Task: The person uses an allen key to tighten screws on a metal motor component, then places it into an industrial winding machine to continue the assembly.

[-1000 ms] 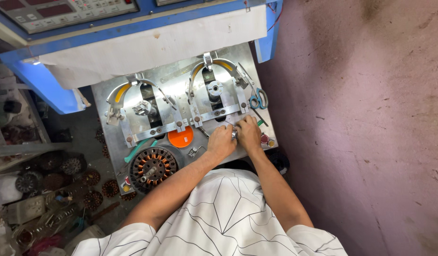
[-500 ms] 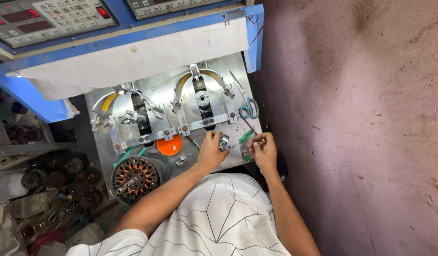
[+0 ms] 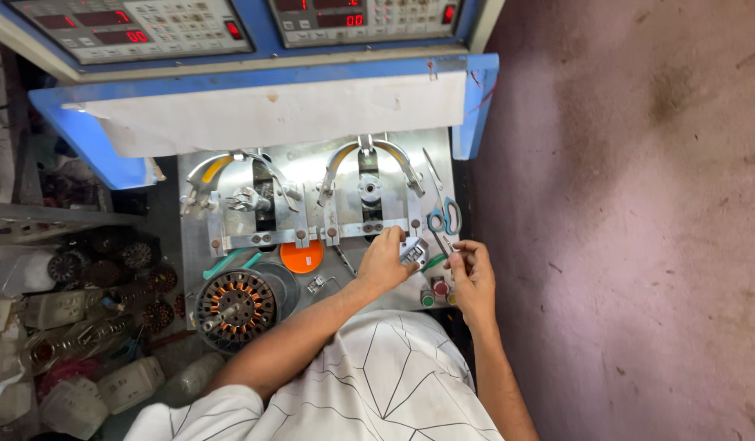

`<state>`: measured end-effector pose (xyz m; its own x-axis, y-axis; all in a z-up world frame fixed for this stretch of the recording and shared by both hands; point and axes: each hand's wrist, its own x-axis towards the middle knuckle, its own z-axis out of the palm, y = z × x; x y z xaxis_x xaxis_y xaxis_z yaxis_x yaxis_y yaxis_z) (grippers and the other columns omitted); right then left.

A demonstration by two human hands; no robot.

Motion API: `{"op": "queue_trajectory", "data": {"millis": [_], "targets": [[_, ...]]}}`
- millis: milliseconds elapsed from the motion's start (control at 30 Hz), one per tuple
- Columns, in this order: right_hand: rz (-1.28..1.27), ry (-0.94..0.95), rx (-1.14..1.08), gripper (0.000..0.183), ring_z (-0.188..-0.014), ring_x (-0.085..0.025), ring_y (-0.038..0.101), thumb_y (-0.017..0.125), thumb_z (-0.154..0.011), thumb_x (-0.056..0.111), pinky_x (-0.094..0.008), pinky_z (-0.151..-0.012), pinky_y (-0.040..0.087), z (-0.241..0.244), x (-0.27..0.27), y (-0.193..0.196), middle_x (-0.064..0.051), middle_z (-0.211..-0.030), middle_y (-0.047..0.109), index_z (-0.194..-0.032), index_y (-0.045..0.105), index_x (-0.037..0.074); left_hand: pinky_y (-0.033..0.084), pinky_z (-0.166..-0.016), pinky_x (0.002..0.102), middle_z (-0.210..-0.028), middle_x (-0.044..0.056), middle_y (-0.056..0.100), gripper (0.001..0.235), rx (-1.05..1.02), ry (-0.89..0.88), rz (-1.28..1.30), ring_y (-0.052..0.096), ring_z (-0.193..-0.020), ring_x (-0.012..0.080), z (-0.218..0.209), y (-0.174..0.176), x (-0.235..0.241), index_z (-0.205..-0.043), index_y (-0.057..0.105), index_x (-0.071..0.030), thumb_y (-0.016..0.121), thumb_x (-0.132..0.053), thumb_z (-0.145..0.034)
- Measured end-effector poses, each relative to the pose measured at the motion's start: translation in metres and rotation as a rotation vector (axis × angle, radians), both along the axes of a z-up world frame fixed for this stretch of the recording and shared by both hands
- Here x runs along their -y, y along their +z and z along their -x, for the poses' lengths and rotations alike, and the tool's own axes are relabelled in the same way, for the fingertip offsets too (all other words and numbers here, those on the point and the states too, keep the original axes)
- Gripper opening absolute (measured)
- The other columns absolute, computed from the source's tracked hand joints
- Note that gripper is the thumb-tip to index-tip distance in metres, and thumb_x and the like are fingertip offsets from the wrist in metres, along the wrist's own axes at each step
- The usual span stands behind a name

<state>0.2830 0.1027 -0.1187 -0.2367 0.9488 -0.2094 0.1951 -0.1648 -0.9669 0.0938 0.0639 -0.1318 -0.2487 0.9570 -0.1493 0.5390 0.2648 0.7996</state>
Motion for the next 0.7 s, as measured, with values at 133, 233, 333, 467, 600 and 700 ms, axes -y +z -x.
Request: {"op": "queue_trajectory", "data": {"millis": [133,233,333,467,600,700], "targets": [[-0.129,0.132,0.093,0.033,-0.074,-0.01,0.049,0.056,-0.102,0.006,-0.025,-0.066,0.043,0.055,-0.064,0.02,-0.005,-0.081,0.057,-0.132,0.07,0.008,0.052,-0.084,0.045,-0.096,0.012,0.065,0.023,-0.1,0.22,-0.356,0.064,-0.097,0.0352,0.049,0.007,-0.023,-0.098,0.061,-0.007,0.078,-0.009,-0.082],[-0.249,0.169,0.233,0.027,-0.075,-0.017,0.058,0.058,-0.099,0.008,-0.031,-0.067,0.048,0.122,-0.133,-0.002,-0.011,-0.085,0.064,-0.121,0.073,0.005,0.052,-0.089,0.046,-0.104,0.014,0.068,0.018,-0.195,0.499,-0.347,0.066,-0.098,0.036,0.114,-0.017,-0.071,-0.104,0.065,-0.005,0.068,-0.02,-0.095],[-0.353,0.097,0.229,0.025,-0.097,-0.026,0.072,0.064,-0.098,0.017,-0.036,-0.086,0.056,0.188,-0.192,-0.048,-0.016,-0.108,0.075,-0.116,0.07,0.0,0.053,-0.095,0.047,-0.113,0.014,0.071,0.024,-0.315,0.463,-0.192,0.066,-0.108,0.037,0.168,-0.049,-0.126,-0.111,0.068,-0.008,0.066,-0.028,-0.1],[-0.449,0.151,0.194,0.027,-0.099,-0.026,0.07,0.064,-0.098,0.018,-0.037,-0.087,0.055,0.242,-0.228,-0.098,-0.015,-0.11,0.074,-0.118,0.069,0.001,0.053,-0.095,0.047,-0.113,0.014,0.071,0.024,-0.211,0.335,-0.144,0.066,-0.107,0.037,0.198,-0.073,-0.171,-0.111,0.068,-0.008,0.066,-0.028,-0.099],[-0.479,0.136,0.21,0.028,-0.102,-0.026,0.069,0.064,-0.098,0.019,-0.037,-0.089,0.055,0.258,-0.236,-0.117,-0.015,-0.112,0.073,-0.119,0.068,0.001,0.053,-0.095,0.047,-0.112,0.014,0.071,0.024,-0.189,0.267,-0.099,0.066,-0.107,0.037,0.216,-0.086,-0.183,-0.111,0.069,-0.008,0.066,-0.028,-0.099],[-0.464,0.114,0.231,0.03,-0.103,-0.026,0.068,0.065,-0.098,0.02,-0.037,-0.09,0.054,0.248,-0.221,-0.132,-0.015,-0.114,0.072,-0.121,0.067,0.001,0.053,-0.095,0.047,-0.112,0.014,0.071,0.024,-0.159,0.216,-0.056,0.066,-0.107,0.0369,0.216,-0.1,-0.173,-0.11,0.069,-0.008,0.066,-0.028,-0.099]]}}
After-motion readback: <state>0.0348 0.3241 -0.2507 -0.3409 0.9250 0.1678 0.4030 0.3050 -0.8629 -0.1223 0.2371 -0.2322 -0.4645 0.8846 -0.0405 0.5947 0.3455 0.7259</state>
